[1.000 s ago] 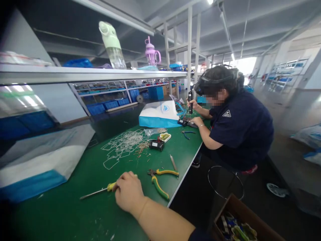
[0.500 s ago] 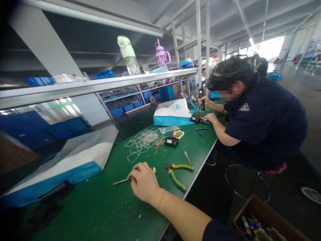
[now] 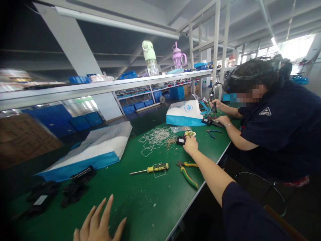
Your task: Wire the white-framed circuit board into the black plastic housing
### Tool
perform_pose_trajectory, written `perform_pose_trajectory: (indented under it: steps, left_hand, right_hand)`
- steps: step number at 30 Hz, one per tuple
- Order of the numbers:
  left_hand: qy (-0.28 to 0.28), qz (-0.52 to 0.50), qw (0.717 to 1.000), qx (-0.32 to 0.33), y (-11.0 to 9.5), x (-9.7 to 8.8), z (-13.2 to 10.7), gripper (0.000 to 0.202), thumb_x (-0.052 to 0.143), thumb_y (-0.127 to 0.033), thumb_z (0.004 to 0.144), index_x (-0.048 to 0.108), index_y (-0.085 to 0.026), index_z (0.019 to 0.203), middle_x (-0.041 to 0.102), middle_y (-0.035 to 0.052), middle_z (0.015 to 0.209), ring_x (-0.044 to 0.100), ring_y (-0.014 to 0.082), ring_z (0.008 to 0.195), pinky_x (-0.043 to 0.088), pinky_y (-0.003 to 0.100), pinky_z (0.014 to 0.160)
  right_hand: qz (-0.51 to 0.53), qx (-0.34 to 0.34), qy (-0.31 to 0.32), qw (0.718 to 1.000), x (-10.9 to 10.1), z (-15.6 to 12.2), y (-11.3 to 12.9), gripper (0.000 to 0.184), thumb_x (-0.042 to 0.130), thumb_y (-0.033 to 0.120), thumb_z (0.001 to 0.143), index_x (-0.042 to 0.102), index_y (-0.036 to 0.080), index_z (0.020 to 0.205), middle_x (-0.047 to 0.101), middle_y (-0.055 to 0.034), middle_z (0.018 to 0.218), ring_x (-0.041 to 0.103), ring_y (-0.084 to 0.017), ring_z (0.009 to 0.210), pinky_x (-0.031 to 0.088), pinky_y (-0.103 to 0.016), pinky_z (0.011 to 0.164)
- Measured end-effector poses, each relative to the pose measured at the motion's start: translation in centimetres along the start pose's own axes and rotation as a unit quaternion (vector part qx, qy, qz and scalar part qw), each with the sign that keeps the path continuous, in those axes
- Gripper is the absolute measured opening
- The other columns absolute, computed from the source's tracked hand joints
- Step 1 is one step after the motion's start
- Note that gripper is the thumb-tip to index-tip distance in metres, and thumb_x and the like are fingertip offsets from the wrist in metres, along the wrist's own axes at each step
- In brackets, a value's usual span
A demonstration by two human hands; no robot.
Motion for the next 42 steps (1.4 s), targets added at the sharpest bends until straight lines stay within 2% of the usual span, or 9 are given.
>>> perform_pose_trajectory:
  steps: [8, 16, 22, 25, 29, 32, 35, 39, 42]
  left_hand:
    - [-0.005, -0.021, 0.999, 0.036, 0.9, 1.4, 0.1, 0.063, 0.043, -0.041, 0.083, 0.026, -0.025, 0.143, 0.038, 0.0082, 0.142, 0.026, 0.0304, 0.135, 0.028, 0.055, 0.106]
    - [-0.020, -0.077, 0.996, 0.050, 0.9, 0.5, -0.3, 0.060, 0.045, -0.037, 0.084, 0.031, -0.023, 0.141, 0.042, 0.0085, 0.139, 0.030, 0.0295, 0.131, 0.030, 0.051, 0.107]
    - [-0.020, -0.120, 0.992, 0.046, 0.6, -0.9, -0.5, 0.058, 0.047, -0.037, 0.085, 0.031, -0.024, 0.140, 0.042, 0.0074, 0.137, 0.033, 0.0288, 0.129, 0.032, 0.050, 0.107]
    - [-0.012, -0.173, 0.984, 0.038, 0.2, -1.6, -0.7, 0.058, 0.048, -0.036, 0.085, 0.031, -0.026, 0.140, 0.043, 0.0068, 0.137, 0.036, 0.0276, 0.127, 0.035, 0.049, 0.106]
    - [0.018, -0.264, 0.964, 0.013, -0.2, -2.1, -1.3, 0.060, 0.049, -0.036, 0.086, 0.027, -0.029, 0.141, 0.040, 0.0065, 0.139, 0.037, 0.0251, 0.128, 0.035, 0.048, 0.106]
    - [0.047, -0.335, 0.941, 0.000, -0.3, -2.5, -1.8, 0.061, 0.050, -0.038, 0.086, 0.025, -0.030, 0.142, 0.036, 0.0067, 0.142, 0.035, 0.0236, 0.131, 0.031, 0.047, 0.110]
    - [0.087, -0.408, 0.909, 0.011, -0.7, -2.8, -2.3, 0.075, 0.060, -0.043, 0.079, 0.022, -0.031, 0.142, 0.029, 0.0081, 0.146, 0.033, 0.0255, 0.133, 0.031, 0.048, 0.110]
    - [0.105, -0.455, 0.883, 0.043, -1.4, -3.0, -2.8, 0.105, 0.081, -0.045, 0.054, 0.024, -0.028, 0.140, 0.025, 0.0116, 0.147, 0.028, 0.0313, 0.135, 0.029, 0.051, 0.110]
    - [0.082, -0.473, 0.877, -0.006, -1.3, -2.7, -2.8, 0.098, 0.083, -0.036, 0.050, 0.031, -0.025, 0.132, 0.033, 0.0110, 0.141, 0.036, 0.0293, 0.130, 0.029, 0.050, 0.109]
  right_hand:
    - [0.063, 0.045, 0.015, 0.997, 0.2, 0.7, -1.4, 0.036, 0.076, 0.023, 0.063, 0.058, 0.014, 0.093, 0.050, -0.0126, 0.113, 0.060, -0.021, 0.091, 0.043, -0.033, 0.085]
    - [0.276, 0.035, -0.038, 0.960, -7.7, 1.7, 0.0, 0.039, 0.071, 0.039, 0.071, 0.059, 0.008, 0.092, 0.066, -0.0136, 0.089, 0.063, -0.026, 0.091, 0.049, -0.039, 0.083]
    - [0.447, -0.015, 0.056, 0.893, -11.7, -2.0, 4.5, 0.039, 0.075, 0.031, 0.071, 0.059, 0.010, 0.099, 0.068, -0.0118, 0.094, 0.068, -0.019, 0.080, 0.057, -0.033, 0.074]
    - [0.488, -0.007, 0.162, 0.858, -10.5, -6.5, 6.6, 0.037, 0.076, 0.030, 0.071, 0.061, 0.009, 0.098, 0.068, -0.0140, 0.098, 0.069, -0.022, 0.082, 0.058, -0.036, 0.075]
    - [0.525, 0.061, 0.319, 0.786, -6.5, -13.5, 8.5, 0.036, 0.074, 0.030, 0.072, 0.060, 0.011, 0.099, 0.066, -0.0148, 0.103, 0.068, -0.021, 0.085, 0.057, -0.033, 0.078]
    - [0.525, 0.075, 0.384, 0.756, -3.8, -18.6, 9.8, 0.039, 0.076, 0.031, 0.069, 0.059, 0.012, 0.099, 0.065, -0.0128, 0.104, 0.067, -0.020, 0.088, 0.055, -0.032, 0.080]
    - [0.492, 0.063, 0.419, 0.761, -1.1, -23.0, 11.3, 0.045, 0.080, 0.033, 0.063, 0.059, 0.014, 0.098, 0.065, -0.0082, 0.100, 0.064, -0.019, 0.088, 0.054, -0.032, 0.078]
    - [0.461, 0.057, 0.422, 0.779, 2.3, -27.0, 12.7, 0.044, 0.081, 0.035, 0.058, 0.057, 0.015, 0.089, 0.063, -0.0020, 0.085, 0.062, -0.017, 0.079, 0.051, -0.029, 0.071]
    - [0.484, 0.015, 0.439, 0.757, 3.0, -28.1, 13.8, 0.042, 0.079, 0.033, 0.061, 0.055, 0.016, 0.090, 0.063, -0.0001, 0.085, 0.062, -0.017, 0.079, 0.049, -0.029, 0.074]
Point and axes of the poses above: each hand's wrist, its own z-axis towards the middle knuckle, its own x-axis out of the palm, y = z × x, the point moved 5 cm from there along z, towards the middle knuckle
